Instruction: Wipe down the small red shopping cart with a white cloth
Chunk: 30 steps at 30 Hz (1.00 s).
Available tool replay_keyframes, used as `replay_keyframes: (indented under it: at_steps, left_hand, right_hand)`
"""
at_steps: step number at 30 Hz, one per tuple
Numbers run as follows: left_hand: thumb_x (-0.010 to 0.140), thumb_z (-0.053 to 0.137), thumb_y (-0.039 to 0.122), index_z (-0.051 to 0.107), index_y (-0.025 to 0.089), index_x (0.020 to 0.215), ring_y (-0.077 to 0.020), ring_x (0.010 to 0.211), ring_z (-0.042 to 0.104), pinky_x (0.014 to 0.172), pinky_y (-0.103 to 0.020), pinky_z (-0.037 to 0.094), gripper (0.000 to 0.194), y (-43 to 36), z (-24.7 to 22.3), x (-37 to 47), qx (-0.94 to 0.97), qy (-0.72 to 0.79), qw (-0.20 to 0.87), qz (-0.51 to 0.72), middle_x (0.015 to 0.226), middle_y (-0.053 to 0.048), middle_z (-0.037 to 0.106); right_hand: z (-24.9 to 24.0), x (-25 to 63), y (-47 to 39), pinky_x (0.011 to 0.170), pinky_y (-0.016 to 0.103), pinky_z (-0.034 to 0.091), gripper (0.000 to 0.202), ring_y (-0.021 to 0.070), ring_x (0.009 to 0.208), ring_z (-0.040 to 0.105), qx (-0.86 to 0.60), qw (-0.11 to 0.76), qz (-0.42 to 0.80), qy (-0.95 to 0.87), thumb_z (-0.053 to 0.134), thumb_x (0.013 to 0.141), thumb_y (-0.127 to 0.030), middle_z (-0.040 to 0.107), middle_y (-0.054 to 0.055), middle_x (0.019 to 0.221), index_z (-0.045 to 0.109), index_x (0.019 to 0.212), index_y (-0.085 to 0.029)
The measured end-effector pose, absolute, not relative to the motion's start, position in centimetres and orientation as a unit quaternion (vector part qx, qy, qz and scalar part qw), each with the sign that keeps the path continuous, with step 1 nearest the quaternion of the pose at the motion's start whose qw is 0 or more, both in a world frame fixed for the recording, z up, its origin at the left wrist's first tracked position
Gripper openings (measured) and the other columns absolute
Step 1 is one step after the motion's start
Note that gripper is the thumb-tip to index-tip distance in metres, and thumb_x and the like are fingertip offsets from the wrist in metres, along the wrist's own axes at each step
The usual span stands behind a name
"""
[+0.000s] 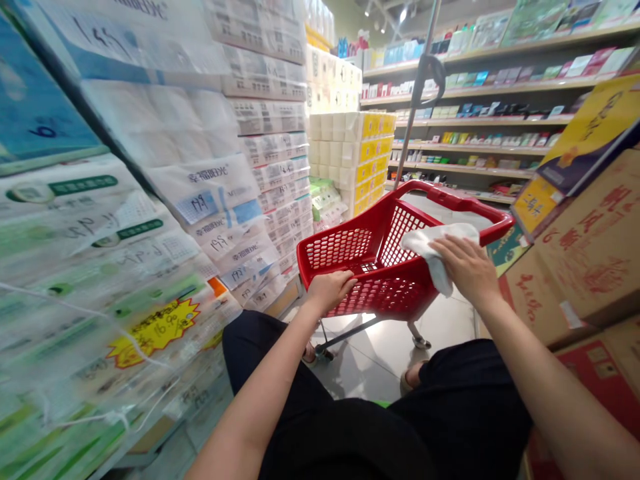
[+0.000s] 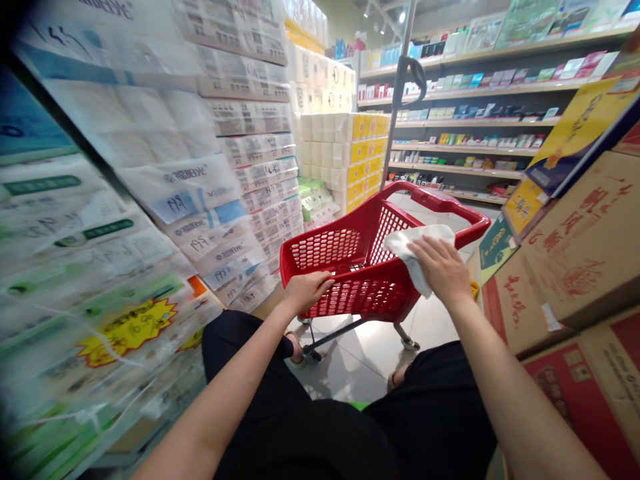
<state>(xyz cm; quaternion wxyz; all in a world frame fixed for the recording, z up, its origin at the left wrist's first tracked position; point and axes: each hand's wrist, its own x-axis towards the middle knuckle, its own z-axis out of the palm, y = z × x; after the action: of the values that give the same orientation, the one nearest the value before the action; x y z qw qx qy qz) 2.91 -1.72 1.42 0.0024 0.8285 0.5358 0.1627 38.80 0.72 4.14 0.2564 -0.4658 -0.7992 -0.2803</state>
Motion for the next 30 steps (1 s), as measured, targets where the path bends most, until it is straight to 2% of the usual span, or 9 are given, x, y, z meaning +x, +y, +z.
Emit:
replay_keyframes:
  at_steps: [4, 8, 11, 13, 15, 18, 20, 26, 30]
  left_hand:
    - [0.1, 0.026, 0.053, 0.06, 0.032, 0.114, -0.0174, 0.096, 0.066, 0.074, -0.025, 0.044, 0.042, -1.4, 1.8, 2.7, 0.835, 0.528, 0.018, 0.152, 0.107, 0.001, 0.07]
    - [0.1, 0.025, 0.052, 0.058, 0.033, 0.119, -0.0181, 0.099, 0.065, 0.079, -0.026, 0.046, 0.042, -1.6, 2.1, 3.0, 0.842, 0.518, 0.034, 0.145, 0.112, 0.0, 0.069]
    - [0.1, 0.026, 0.052, 0.058, 0.032, 0.117, -0.0187, 0.1, 0.065, 0.08, -0.027, 0.046, 0.042, -1.8, 2.3, 3.6, 0.839, 0.524, 0.043, 0.138, 0.112, 0.0, 0.069]
    - [0.1, 0.025, 0.053, 0.058, 0.03, 0.114, -0.0193, 0.099, 0.065, 0.078, -0.027, 0.046, 0.042, -1.9, 2.3, 4.0, 0.843, 0.52, 0.038, 0.134, 0.109, 0.0, 0.069]
    - [0.1, 0.024, 0.054, 0.058, 0.029, 0.11, -0.0197, 0.097, 0.066, 0.076, -0.027, 0.046, 0.043, -1.8, 2.4, 4.3, 0.846, 0.516, 0.031, 0.129, 0.106, -0.001, 0.07]
    - [0.099, 0.023, 0.055, 0.056, 0.028, 0.107, -0.0205, 0.093, 0.066, 0.073, -0.027, 0.046, 0.044, -1.8, 2.3, 4.8, 0.847, 0.515, 0.021, 0.129, 0.102, -0.001, 0.07]
    - [0.099, 0.023, 0.055, 0.055, 0.028, 0.106, -0.0211, 0.092, 0.066, 0.071, -0.027, 0.046, 0.044, -1.8, 2.3, 5.0, 0.848, 0.513, 0.015, 0.131, 0.101, -0.001, 0.069]
    - [0.099, 0.024, 0.054, 0.055, 0.026, 0.105, -0.0207, 0.094, 0.066, 0.072, -0.027, 0.046, 0.042, -1.9, 2.6, 5.3, 0.846, 0.516, 0.02, 0.13, 0.103, -0.002, 0.069]
    - [0.099, 0.023, 0.055, 0.054, 0.027, 0.106, -0.0211, 0.093, 0.066, 0.073, -0.028, 0.047, 0.042, -2.2, 2.8, 5.4, 0.845, 0.519, 0.03, 0.125, 0.103, -0.001, 0.069]
  right_hand:
    - [4.0, 41.4, 0.3, 0.111, 0.045, 0.027, 0.047, 0.0243, 0.141, 0.031, -0.545, 0.367, -0.262, -0.707, 0.028, 0.1, -0.027, 0.047, 0.008, 0.145, 0.046, 0.143, -0.022]
    - [1.6, 38.9, 0.3, 0.115, 0.043, 0.023, 0.053, 0.0238, 0.144, 0.024, -0.584, 0.483, -0.21, -0.618, 0.023, 0.1, -0.033, 0.035, 0.012, 0.153, 0.039, 0.147, -0.016]
    - [-1.3, 35.7, 0.6, 0.116, 0.047, 0.022, 0.056, 0.025, 0.144, 0.025, -0.593, 0.56, -0.173, -0.552, 0.02, 0.1, -0.035, 0.03, 0.014, 0.155, 0.033, 0.15, -0.013]
    - [-3.7, 33.5, 0.7, 0.116, 0.052, 0.022, 0.056, 0.0264, 0.143, 0.026, -0.596, 0.581, -0.136, -0.537, 0.02, 0.1, -0.036, 0.029, 0.014, 0.155, 0.03, 0.151, -0.014]
    - [-6.1, 31.2, 0.4, 0.114, 0.054, 0.026, 0.056, 0.0268, 0.141, 0.03, -0.597, 0.584, -0.079, -0.544, 0.021, 0.099, -0.039, 0.036, 0.014, 0.151, 0.031, 0.15, -0.017]
    - [-8.8, 27.3, -0.7, 0.11, 0.056, 0.029, 0.055, 0.0301, 0.134, 0.038, -0.622, 0.565, -0.004, -0.543, 0.022, 0.098, -0.043, 0.047, 0.016, 0.142, 0.045, 0.142, -0.019]
    - [-9.6, 24.5, -1.7, 0.109, 0.057, 0.03, 0.054, 0.0307, 0.132, 0.04, -0.621, 0.544, 0.03, -0.563, 0.021, 0.099, -0.043, 0.052, 0.016, 0.137, 0.045, 0.141, -0.019]
    - [-9.5, 17.5, -5.5, 0.114, 0.06, 0.018, 0.057, 0.0307, 0.144, 0.02, -0.584, 0.489, 0.084, -0.642, 0.026, 0.098, -0.045, 0.033, 0.013, 0.152, 0.027, 0.15, -0.022]
    - [-10.1, 15.1, -7.7, 0.115, 0.06, 0.021, 0.055, 0.0306, 0.143, 0.024, -0.518, 0.428, 0.145, -0.726, 0.031, 0.097, -0.048, 0.039, 0.011, 0.149, 0.03, 0.148, -0.027]
